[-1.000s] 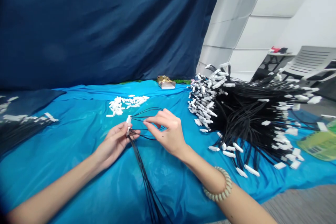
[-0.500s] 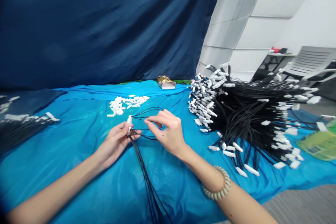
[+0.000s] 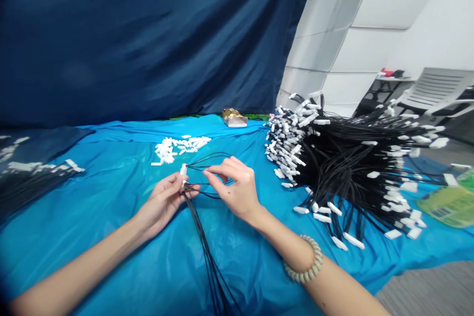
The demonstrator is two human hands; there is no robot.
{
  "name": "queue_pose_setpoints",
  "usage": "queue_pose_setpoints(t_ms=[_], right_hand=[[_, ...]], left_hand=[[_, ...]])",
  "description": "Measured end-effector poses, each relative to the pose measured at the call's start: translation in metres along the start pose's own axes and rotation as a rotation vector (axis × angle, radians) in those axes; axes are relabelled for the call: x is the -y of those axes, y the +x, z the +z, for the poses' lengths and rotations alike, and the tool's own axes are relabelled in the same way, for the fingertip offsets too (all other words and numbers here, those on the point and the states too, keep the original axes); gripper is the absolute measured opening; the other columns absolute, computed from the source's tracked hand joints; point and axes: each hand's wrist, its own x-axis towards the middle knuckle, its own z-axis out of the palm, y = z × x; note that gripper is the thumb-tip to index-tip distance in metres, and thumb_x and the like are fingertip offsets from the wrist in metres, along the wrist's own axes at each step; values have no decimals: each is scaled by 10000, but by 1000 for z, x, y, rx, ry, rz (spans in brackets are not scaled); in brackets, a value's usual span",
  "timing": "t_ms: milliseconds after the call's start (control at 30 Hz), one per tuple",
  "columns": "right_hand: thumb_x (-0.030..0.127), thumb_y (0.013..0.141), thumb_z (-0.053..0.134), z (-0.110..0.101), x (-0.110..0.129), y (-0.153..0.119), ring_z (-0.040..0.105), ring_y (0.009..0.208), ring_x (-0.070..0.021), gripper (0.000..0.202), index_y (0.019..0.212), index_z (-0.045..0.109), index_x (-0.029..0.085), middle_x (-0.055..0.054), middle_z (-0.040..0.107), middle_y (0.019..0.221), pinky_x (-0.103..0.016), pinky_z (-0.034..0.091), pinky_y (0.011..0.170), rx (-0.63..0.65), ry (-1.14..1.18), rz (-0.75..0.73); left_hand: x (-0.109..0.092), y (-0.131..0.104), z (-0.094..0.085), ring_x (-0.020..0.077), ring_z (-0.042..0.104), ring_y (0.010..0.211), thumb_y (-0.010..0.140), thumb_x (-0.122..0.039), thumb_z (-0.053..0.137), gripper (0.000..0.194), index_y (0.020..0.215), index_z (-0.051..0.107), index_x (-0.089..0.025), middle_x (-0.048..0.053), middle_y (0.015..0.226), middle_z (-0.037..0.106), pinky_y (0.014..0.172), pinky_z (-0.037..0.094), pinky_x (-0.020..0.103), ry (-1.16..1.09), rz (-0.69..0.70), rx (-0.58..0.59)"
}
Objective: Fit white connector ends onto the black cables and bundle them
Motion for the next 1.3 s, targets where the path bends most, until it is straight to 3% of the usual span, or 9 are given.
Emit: queue_pose_setpoints(t_ms=[267,400,533,633,900,1033,1100,1200,1300], right_hand=[[189,761,564,1,-1,-1,394,548,-97,85,705,612,147,6,480,542,-261,337,571,42,-72,13],[222,749,572,-2,-1,2,432,741,-147,102,679,604,155,-43,538,736,-296,367,681,98,-205,-82],[142,759,530,-4,-2,4,444,985,-173,87,677,552,153,-31,581,958,-341,353,869,295,-35,-144],[101,776,488,-5,-3,5,474,1011,-148,86,715,525,148,-37,593,985,-325,367,897,403,131,-98],[138,805,481,-5,-9,5,502,976,-133,86,765,556,150,-39,605,957,-308,398,881,410,138,-65],[198,803,505,-3,-11,3,398,1121,-168,190,979,569,160,-59,537,1112,-355,335,956,358,-35,-137],[206,794,513,-3,-9,2,293,1202,-187,265,1055,556,193,-49,441,1228,-384,289,987,406,-100,-221],[178,785,508,-4,-5,1,188,1251,-200,251,1008,592,257,-3,350,1302,-407,251,995,567,-165,-347],[193,809,487,-3,-6,-1,180,1252,-206,177,908,624,245,10,354,1303,-425,245,986,653,-214,-385]], left_hand=[[0,-1,-2,156,620,729,714,-257,589,140,724,541,-126,19,694,601,702,492,270,106,36,19],[0,-3,-1,154,621,693,711,-272,589,153,708,531,-130,21,683,610,679,486,273,171,0,69],[1,-3,-1,166,623,672,720,-304,574,183,718,524,-129,43,662,625,659,478,281,217,-79,136],[1,-3,-1,172,625,668,733,-311,557,188,739,522,-126,70,674,641,656,474,280,242,-108,161],[2,-3,0,174,625,677,729,-299,564,181,737,530,-121,83,696,645,650,474,273,230,-108,141],[2,2,-5,164,620,715,731,-254,567,139,743,540,-118,54,696,631,710,477,283,164,-54,38],[2,5,-8,146,614,687,729,-230,569,123,748,546,-111,50,689,626,708,480,273,139,-31,-23],[3,9,-12,138,606,686,725,-208,571,115,773,559,-104,52,694,622,685,485,257,101,-29,-66],[3,10,-13,153,608,722,723,-198,570,117,787,568,-100,64,735,628,707,487,274,80,-35,-59]])
